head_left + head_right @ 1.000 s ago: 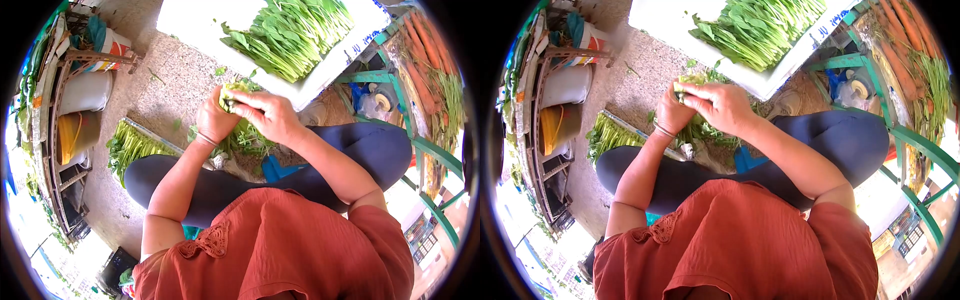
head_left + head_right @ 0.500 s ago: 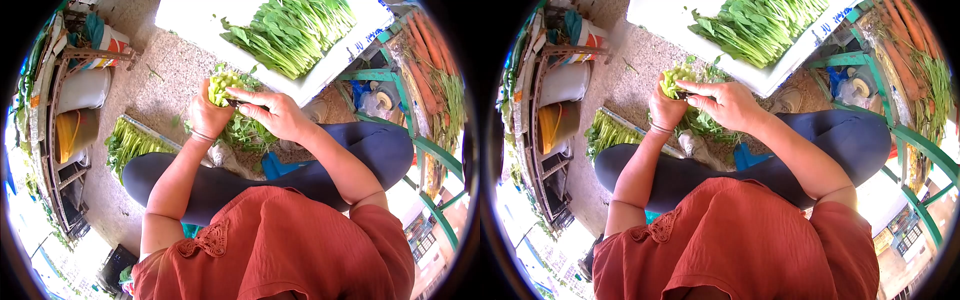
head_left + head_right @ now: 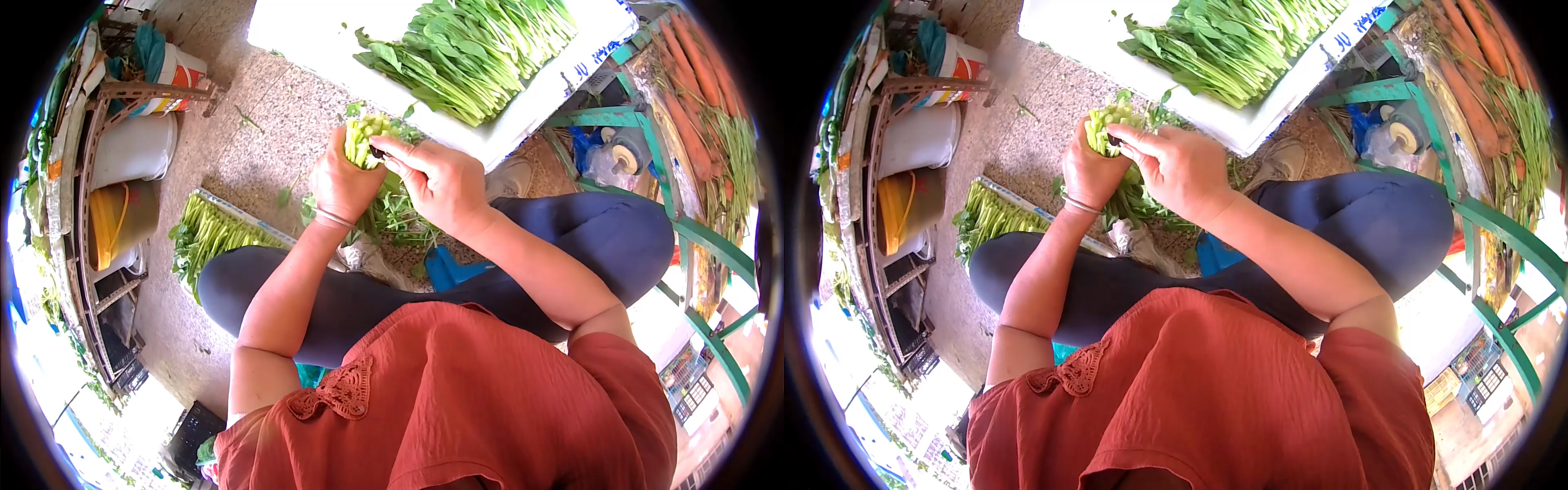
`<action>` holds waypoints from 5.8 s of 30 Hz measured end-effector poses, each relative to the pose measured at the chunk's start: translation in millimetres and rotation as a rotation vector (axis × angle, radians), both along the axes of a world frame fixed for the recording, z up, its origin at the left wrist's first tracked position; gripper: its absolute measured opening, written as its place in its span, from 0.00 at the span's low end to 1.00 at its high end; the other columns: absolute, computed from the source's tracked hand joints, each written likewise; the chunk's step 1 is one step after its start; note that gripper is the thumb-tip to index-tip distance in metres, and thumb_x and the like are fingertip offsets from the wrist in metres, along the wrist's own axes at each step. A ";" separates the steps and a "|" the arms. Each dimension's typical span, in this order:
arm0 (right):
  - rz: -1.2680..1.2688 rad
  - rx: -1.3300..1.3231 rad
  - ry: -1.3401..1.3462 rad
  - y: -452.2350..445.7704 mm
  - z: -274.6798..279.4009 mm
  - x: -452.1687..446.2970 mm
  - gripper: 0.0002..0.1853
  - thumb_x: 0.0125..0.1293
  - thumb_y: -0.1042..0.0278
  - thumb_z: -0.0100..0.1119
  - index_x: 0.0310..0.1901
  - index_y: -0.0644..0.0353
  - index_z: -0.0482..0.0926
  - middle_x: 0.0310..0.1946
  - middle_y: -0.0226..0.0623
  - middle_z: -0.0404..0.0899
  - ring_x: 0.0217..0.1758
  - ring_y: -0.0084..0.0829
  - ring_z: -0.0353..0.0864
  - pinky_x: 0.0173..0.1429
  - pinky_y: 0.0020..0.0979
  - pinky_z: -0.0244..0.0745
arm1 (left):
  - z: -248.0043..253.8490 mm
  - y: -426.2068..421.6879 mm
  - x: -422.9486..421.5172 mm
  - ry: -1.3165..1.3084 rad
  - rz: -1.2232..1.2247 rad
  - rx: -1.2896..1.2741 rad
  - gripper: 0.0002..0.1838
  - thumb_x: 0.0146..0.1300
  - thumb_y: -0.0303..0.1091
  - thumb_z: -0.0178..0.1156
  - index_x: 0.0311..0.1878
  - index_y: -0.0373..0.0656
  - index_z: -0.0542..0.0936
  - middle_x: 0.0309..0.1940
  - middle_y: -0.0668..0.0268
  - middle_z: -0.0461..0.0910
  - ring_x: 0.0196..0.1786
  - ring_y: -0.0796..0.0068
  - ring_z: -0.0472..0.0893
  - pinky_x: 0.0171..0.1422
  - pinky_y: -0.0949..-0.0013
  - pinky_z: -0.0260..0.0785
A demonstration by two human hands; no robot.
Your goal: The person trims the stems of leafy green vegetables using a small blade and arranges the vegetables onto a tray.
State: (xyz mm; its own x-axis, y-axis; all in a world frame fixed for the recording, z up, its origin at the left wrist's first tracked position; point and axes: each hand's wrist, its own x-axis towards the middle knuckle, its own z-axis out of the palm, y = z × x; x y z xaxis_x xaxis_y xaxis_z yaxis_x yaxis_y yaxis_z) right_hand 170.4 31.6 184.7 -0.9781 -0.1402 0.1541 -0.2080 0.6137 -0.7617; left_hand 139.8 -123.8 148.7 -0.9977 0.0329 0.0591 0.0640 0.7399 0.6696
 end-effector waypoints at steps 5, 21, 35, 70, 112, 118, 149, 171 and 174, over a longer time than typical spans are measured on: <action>-0.106 0.159 0.250 1.6 -1.1 -3.6 0.15 0.57 0.62 0.59 0.47 0.32 0.81 0.13 0.30 0.66 0.15 0.35 0.70 0.20 0.35 0.66 | 7.1 6.4 -7.1 -0.010 -0.007 -0.047 0.25 0.38 0.41 0.69 0.41 0.45 0.72 0.26 0.54 0.80 0.30 0.51 0.80 0.35 0.55 0.72; 0.168 -0.426 -0.355 16.9 -9.9 -20.7 0.19 0.64 0.55 0.56 0.54 0.50 0.77 0.26 0.35 0.81 0.23 0.21 0.73 0.32 0.24 0.68 | 2.6 8.5 -4.1 0.140 -0.167 -0.262 0.25 0.42 0.43 0.67 0.44 0.46 0.72 0.22 0.55 0.78 0.28 0.49 0.79 0.33 0.52 0.71; -0.013 -0.232 -0.090 37.7 -14.1 -30.5 0.14 0.64 0.55 0.55 0.50 0.39 0.80 0.28 0.32 0.83 0.24 0.27 0.79 0.31 0.26 0.73 | 0.3 3.4 -6.6 0.018 -0.209 -0.181 0.27 0.38 0.38 0.71 0.44 0.45 0.72 0.26 0.58 0.80 0.29 0.54 0.80 0.39 0.58 0.71; 0.014 -0.097 -0.170 26.8 -16.7 -31.3 0.11 0.63 0.52 0.54 0.45 0.33 0.82 0.20 0.34 0.79 0.20 0.33 0.77 0.26 0.33 0.72 | 3.7 1.5 -6.0 -0.043 -0.247 0.127 0.24 0.38 0.33 0.69 0.41 0.43 0.73 0.30 0.60 0.80 0.34 0.57 0.80 0.41 0.62 0.73; -0.114 -0.566 -0.422 36.5 -1.9 -25.7 0.21 0.70 0.67 0.45 0.63 0.60 0.66 0.18 0.16 0.50 0.19 0.10 0.48 0.22 0.17 0.43 | 45.3 -26.8 -37.0 -0.143 0.049 0.239 0.25 0.37 0.37 0.68 0.43 0.44 0.75 0.29 0.55 0.80 0.34 0.55 0.81 0.42 0.59 0.74; -0.182 -0.553 -0.531 35.5 -5.6 -23.5 0.20 0.71 0.61 0.46 0.61 0.59 0.69 0.17 0.17 0.53 0.17 0.11 0.48 0.20 0.18 0.43 | 132.0 -103.6 -45.8 0.254 0.362 0.151 0.27 0.41 0.46 0.72 0.44 0.48 0.73 0.27 0.61 0.80 0.30 0.59 0.81 0.36 0.60 0.74; 0.231 0.234 -0.851 -63.9 -88.9 -47.5 0.18 0.65 0.62 0.55 0.53 0.62 0.76 0.40 0.39 0.81 0.41 0.23 0.77 0.48 0.25 0.70 | -149.9 -433.3 20.9 -0.734 0.598 -0.494 0.55 0.47 0.77 0.44 0.73 0.54 0.43 0.74 0.65 0.40 0.75 0.60 0.37 0.75 0.49 0.29; 0.222 0.208 -0.935 -52.1 -97.5 -28.5 0.19 0.64 0.62 0.56 0.54 0.62 0.76 0.29 0.34 0.80 0.32 0.18 0.73 0.40 0.23 0.69 | -124.5 -461.9 -34.6 -0.641 0.711 -0.916 0.39 0.64 0.67 0.31 0.66 0.47 0.64 0.70 0.58 0.54 0.75 0.58 0.44 0.75 0.49 0.26; 0.263 0.241 -0.897 -57.1 -96.9 -29.3 0.18 0.64 0.63 0.55 0.53 0.62 0.76 0.29 0.34 0.80 0.31 0.18 0.73 0.39 0.23 0.69 | -130.7 -468.3 -13.6 -0.915 0.892 -0.686 0.44 0.59 0.73 0.32 0.69 0.49 0.58 0.71 0.57 0.49 0.75 0.56 0.43 0.75 0.51 0.28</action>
State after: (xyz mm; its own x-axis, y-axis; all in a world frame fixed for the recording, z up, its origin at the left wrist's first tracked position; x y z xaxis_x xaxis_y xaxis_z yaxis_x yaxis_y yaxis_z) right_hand 141.1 -25.5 87.8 -0.6507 -0.3013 -0.6969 0.2372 0.7912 -0.5636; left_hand 126.2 -592.0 18.0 -0.3799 -0.8483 -0.3689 -0.8282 0.4896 -0.2729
